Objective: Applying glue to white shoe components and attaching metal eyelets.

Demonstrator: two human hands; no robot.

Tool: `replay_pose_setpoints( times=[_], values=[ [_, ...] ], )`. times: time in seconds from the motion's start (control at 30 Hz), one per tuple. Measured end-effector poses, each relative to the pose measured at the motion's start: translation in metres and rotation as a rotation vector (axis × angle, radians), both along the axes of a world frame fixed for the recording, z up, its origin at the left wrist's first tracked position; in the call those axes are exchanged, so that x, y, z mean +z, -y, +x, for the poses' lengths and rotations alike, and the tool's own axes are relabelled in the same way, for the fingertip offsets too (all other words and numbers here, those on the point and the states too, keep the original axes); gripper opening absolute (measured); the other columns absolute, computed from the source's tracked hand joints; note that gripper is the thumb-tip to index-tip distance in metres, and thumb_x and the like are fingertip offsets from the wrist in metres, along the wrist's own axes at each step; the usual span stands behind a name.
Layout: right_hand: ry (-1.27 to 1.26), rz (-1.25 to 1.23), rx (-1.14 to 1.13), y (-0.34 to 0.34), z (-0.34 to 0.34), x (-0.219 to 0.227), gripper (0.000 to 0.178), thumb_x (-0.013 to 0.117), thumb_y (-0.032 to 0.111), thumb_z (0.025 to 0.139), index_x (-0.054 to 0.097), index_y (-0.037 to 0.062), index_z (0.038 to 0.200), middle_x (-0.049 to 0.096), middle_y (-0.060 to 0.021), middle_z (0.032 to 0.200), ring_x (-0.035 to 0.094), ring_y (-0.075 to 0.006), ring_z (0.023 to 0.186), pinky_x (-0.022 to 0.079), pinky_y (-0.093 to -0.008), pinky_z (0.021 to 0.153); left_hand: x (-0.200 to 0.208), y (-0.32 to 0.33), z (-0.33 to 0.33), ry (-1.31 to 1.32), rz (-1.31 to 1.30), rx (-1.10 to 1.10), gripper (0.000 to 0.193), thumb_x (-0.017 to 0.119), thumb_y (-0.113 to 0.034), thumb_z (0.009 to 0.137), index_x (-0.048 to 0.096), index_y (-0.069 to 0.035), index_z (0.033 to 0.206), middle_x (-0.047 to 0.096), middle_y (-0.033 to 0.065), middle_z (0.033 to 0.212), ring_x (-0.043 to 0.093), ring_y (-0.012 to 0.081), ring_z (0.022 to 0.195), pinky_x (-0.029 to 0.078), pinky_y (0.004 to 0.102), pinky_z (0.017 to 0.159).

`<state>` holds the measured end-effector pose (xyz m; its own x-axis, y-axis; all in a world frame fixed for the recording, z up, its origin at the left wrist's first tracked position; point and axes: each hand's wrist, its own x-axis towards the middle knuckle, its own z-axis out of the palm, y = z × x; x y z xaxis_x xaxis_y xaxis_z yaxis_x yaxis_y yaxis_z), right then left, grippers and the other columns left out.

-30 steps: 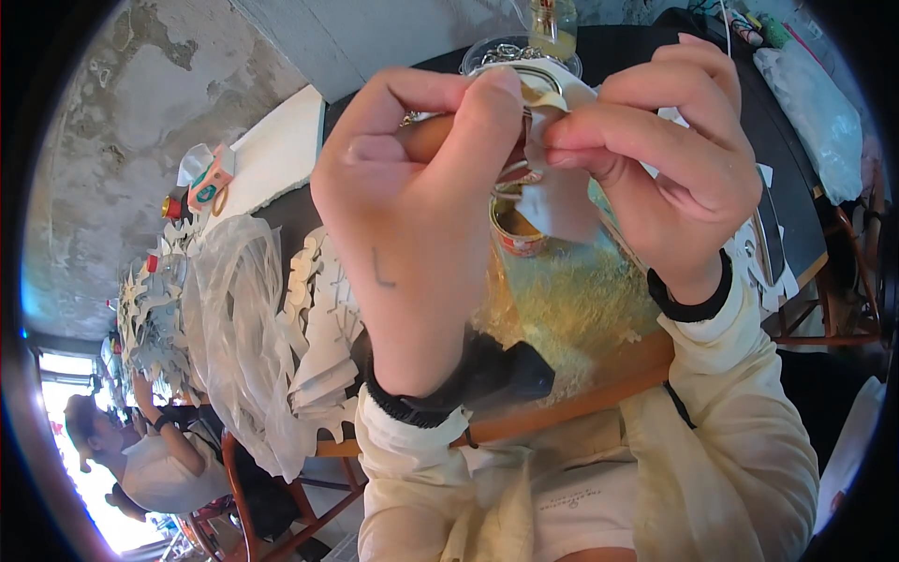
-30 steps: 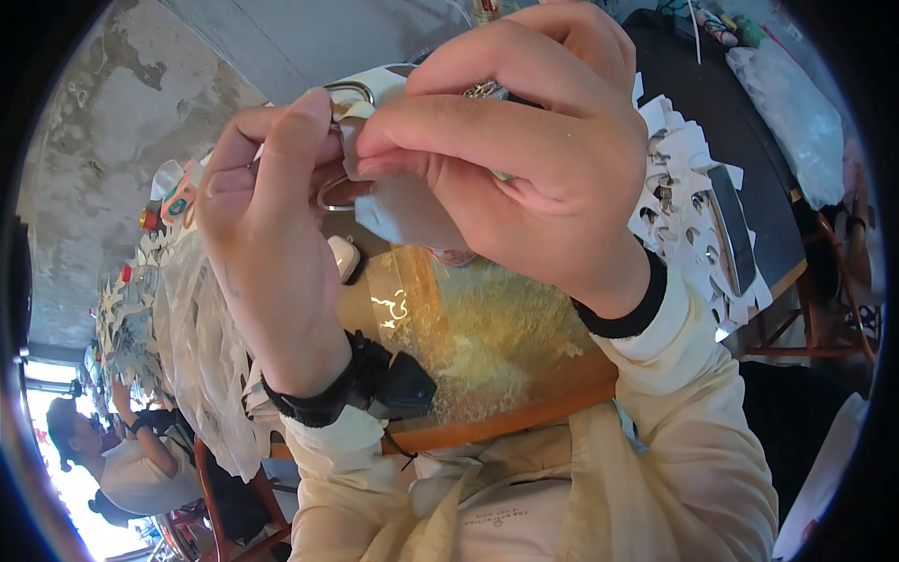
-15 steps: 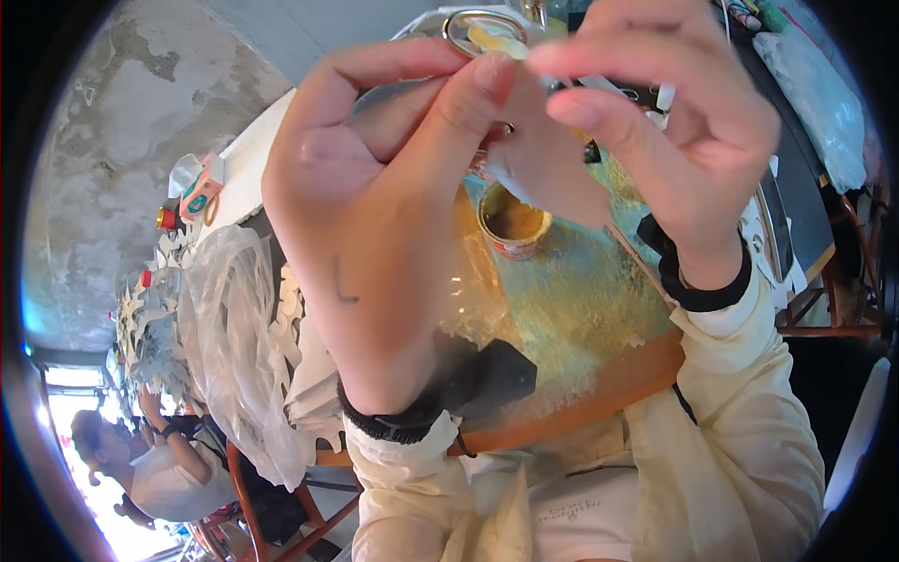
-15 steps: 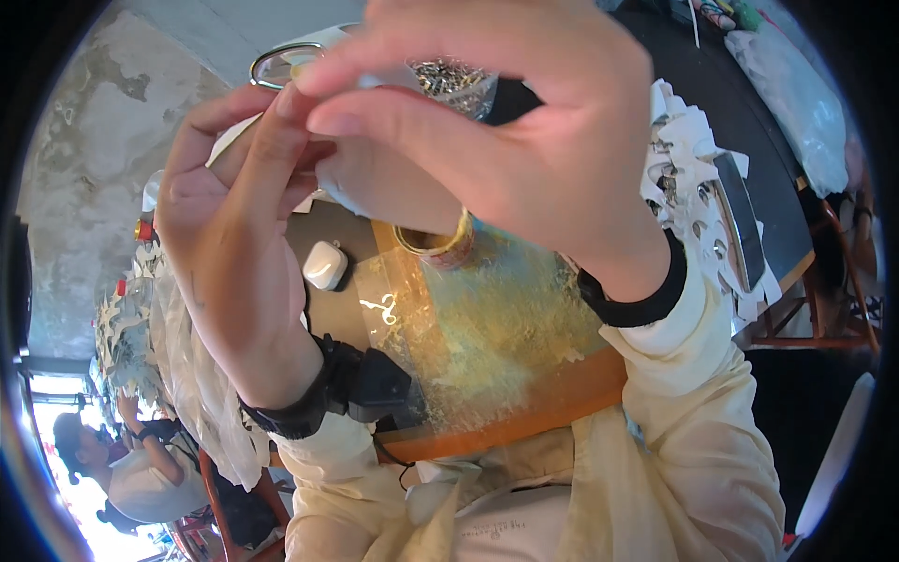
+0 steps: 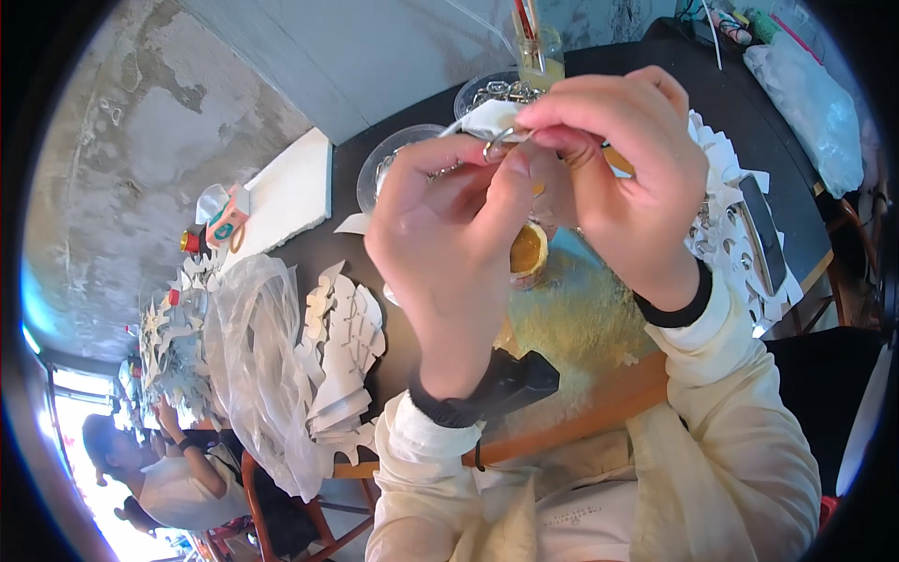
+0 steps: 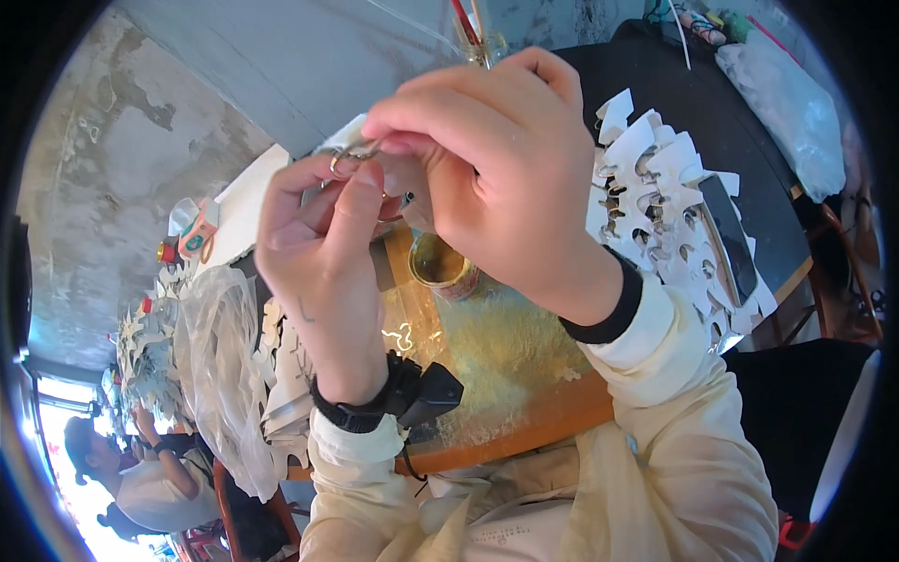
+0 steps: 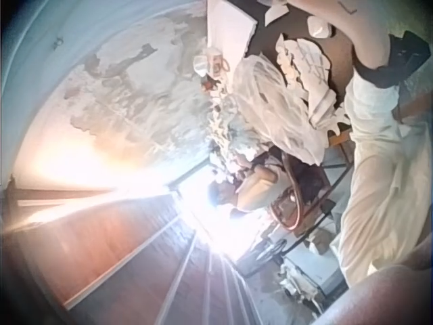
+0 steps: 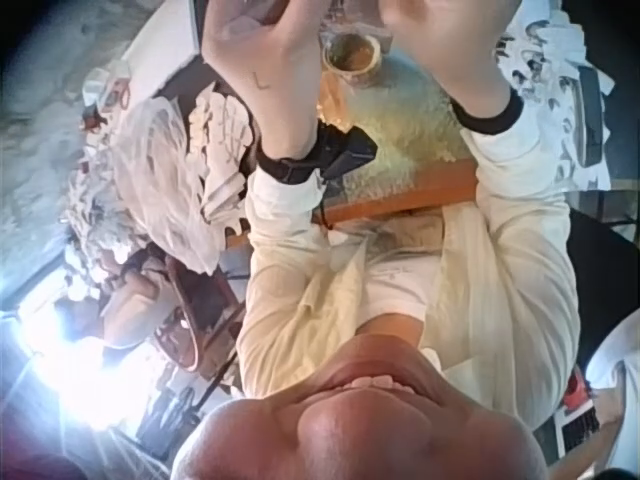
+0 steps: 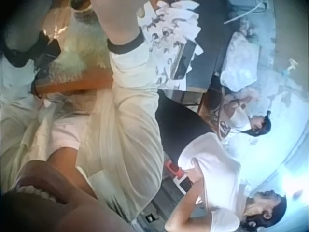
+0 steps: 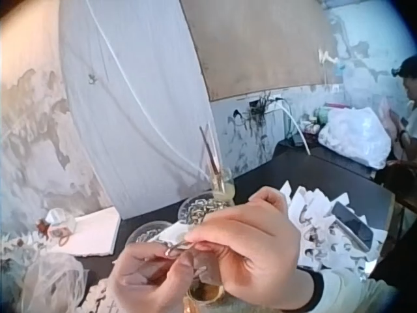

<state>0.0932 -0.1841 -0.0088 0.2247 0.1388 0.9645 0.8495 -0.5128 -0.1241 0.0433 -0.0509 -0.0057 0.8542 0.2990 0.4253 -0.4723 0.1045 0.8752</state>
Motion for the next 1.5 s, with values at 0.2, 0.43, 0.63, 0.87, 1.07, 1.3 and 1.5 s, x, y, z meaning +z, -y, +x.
replay_pose_setpoints(
  times=[0.2, 0.43, 0.63, 0.87, 1.07, 1.3, 1.5],
  values=[
    [-0.021, 0.101, 0.073, -0.004, 0.010, -0.011, 0.029, 0.056, -0.012, 0.065, 0.066, 0.0110, 0.080, 0.067, 0.0019, 0.075, 0.057, -0.0135, 0.063, 0.036, -0.0279, 0.076, -0.005, 0.005, 0.005, -0.141, -0.162, -0.086, 0.014, 0.066, -0.004, 0.085, 0.056, 0.002, 0.092, 0.067, 0.0085, 0.084, 0.063, 0.0101, 0.074, 0.053, 0.0233, 0.066],
    [-0.510, 0.347, 0.530, -0.019, 0.005, -0.010, 0.008, 0.065, -0.001, 0.077, 0.061, 0.0054, 0.080, 0.062, -0.0020, 0.074, 0.059, -0.0170, 0.069, 0.043, -0.0307, 0.082, 0.003, -0.017, 0.011, -0.278, -0.179, -0.213, 0.021, 0.061, -0.007, 0.086, 0.065, 0.005, 0.103, 0.067, 0.0065, 0.085, 0.064, 0.0114, 0.077, 0.053, 0.0232, 0.067],
    [-0.218, -0.129, 0.163, -0.001, 0.011, 0.006, 0.018, 0.080, 0.012, 0.070, 0.063, 0.0092, 0.077, 0.062, 0.0012, 0.071, 0.060, -0.0157, 0.065, 0.042, -0.0408, 0.097, 0.002, -0.027, 0.014, -0.184, 0.120, -0.083, 0.023, 0.061, -0.007, 0.084, 0.066, 0.009, 0.099, 0.069, 0.0080, 0.082, 0.063, 0.0090, 0.073, 0.052, 0.0231, 0.067],
    [0.120, -0.308, -0.016, 0.000, 0.016, 0.002, 0.018, 0.079, 0.016, 0.069, 0.071, 0.0128, 0.085, 0.063, 0.0043, 0.070, 0.061, -0.0124, 0.066, 0.038, -0.0459, 0.103, 0.003, -0.028, 0.014, -0.286, 0.217, -0.087, 0.018, 0.056, -0.003, 0.086, 0.067, 0.005, 0.098, 0.067, 0.0067, 0.088, 0.064, 0.0110, 0.078, 0.054, 0.0244, 0.067],
    [0.166, -0.166, -0.066, -0.002, 0.011, 0.000, 0.012, 0.079, 0.015, 0.070, 0.071, 0.0150, 0.079, 0.063, 0.0052, 0.070, 0.059, -0.0112, 0.063, 0.037, -0.0472, 0.103, 0.000, -0.028, 0.017, -0.312, 0.044, -0.173, 0.014, 0.056, -0.003, 0.087, 0.066, 0.002, 0.095, 0.066, 0.0038, 0.085, 0.063, 0.0085, 0.077, 0.053, 0.0225, 0.068],
    [-0.048, -0.036, 0.042, -0.007, 0.010, -0.003, 0.010, 0.077, 0.011, 0.073, 0.071, 0.0158, 0.079, 0.065, 0.0038, 0.072, 0.059, -0.0126, 0.066, 0.037, -0.0413, 0.101, -0.007, -0.027, 0.015, -0.177, 0.082, -0.105, 0.016, 0.060, -0.006, 0.085, 0.064, 0.006, 0.093, 0.066, 0.0048, 0.080, 0.062, 0.0084, 0.070, 0.053, 0.0235, 0.062],
    [-0.162, 0.011, 0.178, -0.004, 0.013, 0.001, 0.011, 0.074, 0.008, 0.076, 0.069, 0.0130, 0.084, 0.066, 0.0029, 0.077, 0.060, -0.0154, 0.070, 0.037, -0.0417, 0.100, 0.010, -0.021, 0.004, -0.230, 0.044, -0.166, 0.018, 0.060, -0.008, 0.088, 0.065, 0.006, 0.098, 0.067, 0.0055, 0.084, 0.063, 0.0082, 0.075, 0.055, 0.0221, 0.062]
  ],
)
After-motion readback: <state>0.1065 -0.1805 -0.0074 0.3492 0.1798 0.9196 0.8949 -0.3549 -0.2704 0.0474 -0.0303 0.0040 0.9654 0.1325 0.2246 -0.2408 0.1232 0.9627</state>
